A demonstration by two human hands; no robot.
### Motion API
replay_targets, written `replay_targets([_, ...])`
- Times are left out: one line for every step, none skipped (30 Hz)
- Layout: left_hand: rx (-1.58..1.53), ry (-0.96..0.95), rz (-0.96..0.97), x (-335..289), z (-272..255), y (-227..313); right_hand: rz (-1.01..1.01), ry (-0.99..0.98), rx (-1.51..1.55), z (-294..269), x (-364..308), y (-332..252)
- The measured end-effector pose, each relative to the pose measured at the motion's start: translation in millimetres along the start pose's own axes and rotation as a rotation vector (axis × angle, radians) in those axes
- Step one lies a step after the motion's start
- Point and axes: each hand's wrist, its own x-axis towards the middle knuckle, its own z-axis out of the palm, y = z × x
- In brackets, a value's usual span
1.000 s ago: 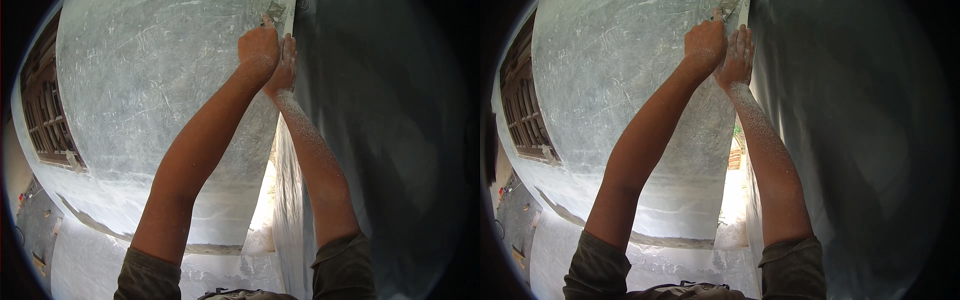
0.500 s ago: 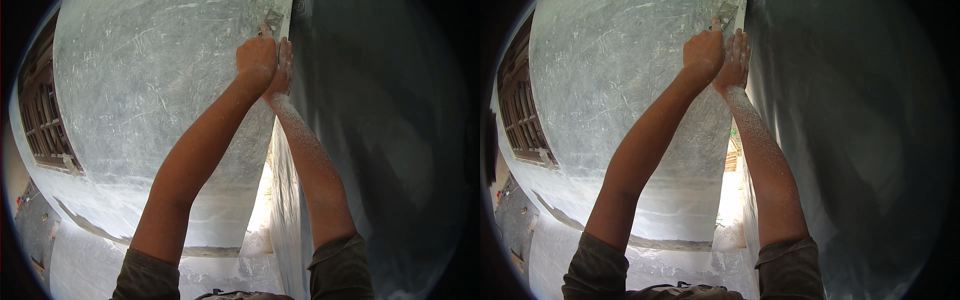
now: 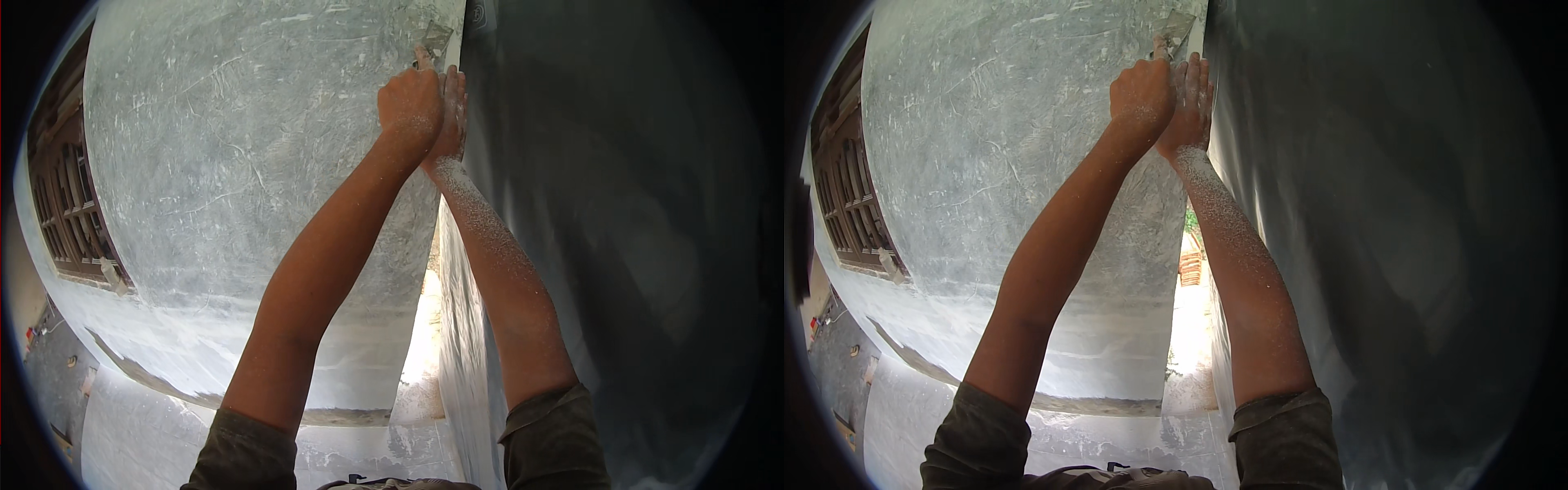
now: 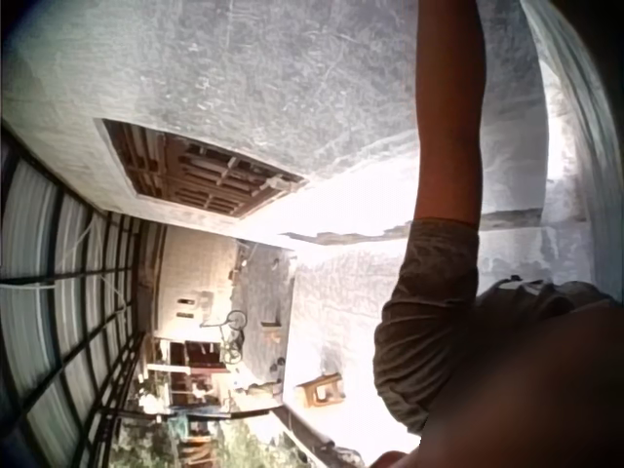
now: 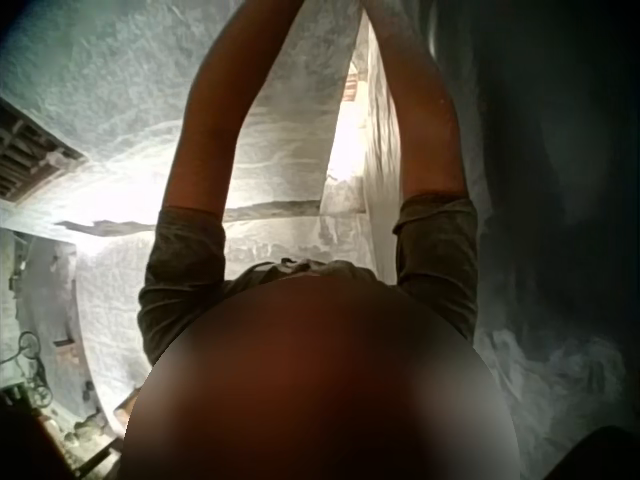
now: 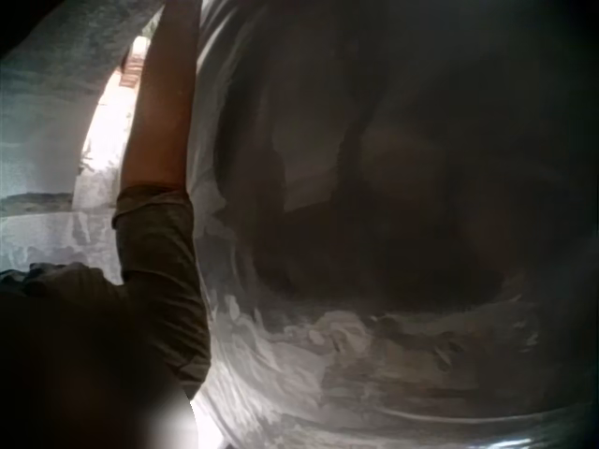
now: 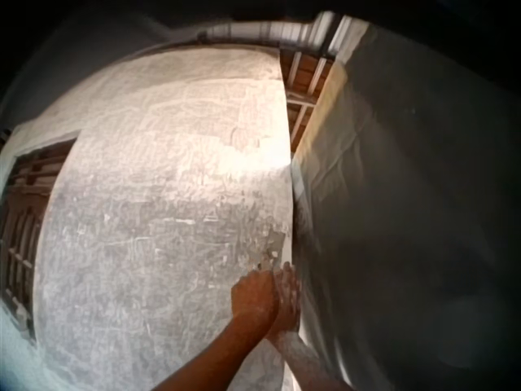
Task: Apply putty or plaster to a wall joint using a putty knife to smooth the surface.
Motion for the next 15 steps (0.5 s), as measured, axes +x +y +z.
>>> replay_targets([0.031, -0.018, 0.003, 0, 2, 0, -0.001, 0.005, -0.010, 0, 0, 2])
replay_targets([0.037, -0.016, 0.003, 5, 1, -3, -0.001, 0.009, -0.003, 2, 1, -1])
replay_targets([0.015, 0.036, 0.028, 13, -1, -5, -0.023, 0.034, 0.033, 2, 0, -3])
replay_targets([-0.008, 0.089, 0.052, 21, -3, -6, -0.045, 0.060, 0.069, 3, 1, -6])
replay_targets([-0.007, 0.089, 0.051, 27, -5, -3, -0.045, 0.059, 0.070, 5, 1, -4])
replay_targets([0.028, 0.072, 0.054, 33, -8, 1, -0.039, 0.036, 0.058, 6, 1, -3])
replay_targets([0.063, 0.056, 0.058, 35, -10, 3, -0.033, 0.013, 0.047, 8, 1, -3])
replay_targets([0.060, 0.056, 0.058, 31, -11, 6, -0.034, 0.012, 0.044, 5, 1, -3])
replay_targets([0.045, 0.043, 0.047, 24, -12, 7, -0.029, 0.036, 0.073, 2, 1, -3])
replay_targets([0.031, 0.030, 0.037, 18, -13, 9, -0.024, 0.060, 0.102, -1, 1, -3])
replay_targets([0.030, 0.030, 0.038, 15, -10, 6, -0.024, 0.061, 0.101, 0, 0, -2])
replay_targets([0.027, 0.014, 0.029, 12, -6, 4, -0.028, 0.068, 0.092, 2, -2, -1])
replay_targets([0.023, -0.002, 0.021, 11, -2, 3, -0.031, 0.076, 0.081, 3, -3, 1])
replay_targets([0.029, 0.002, 0.022, 14, -5, 3, -0.032, 0.081, 0.086, 3, -2, -1])
replay_targets([0.043, 0.021, 0.044, 21, -10, 3, -0.044, 0.096, 0.107, 3, -1, -2])
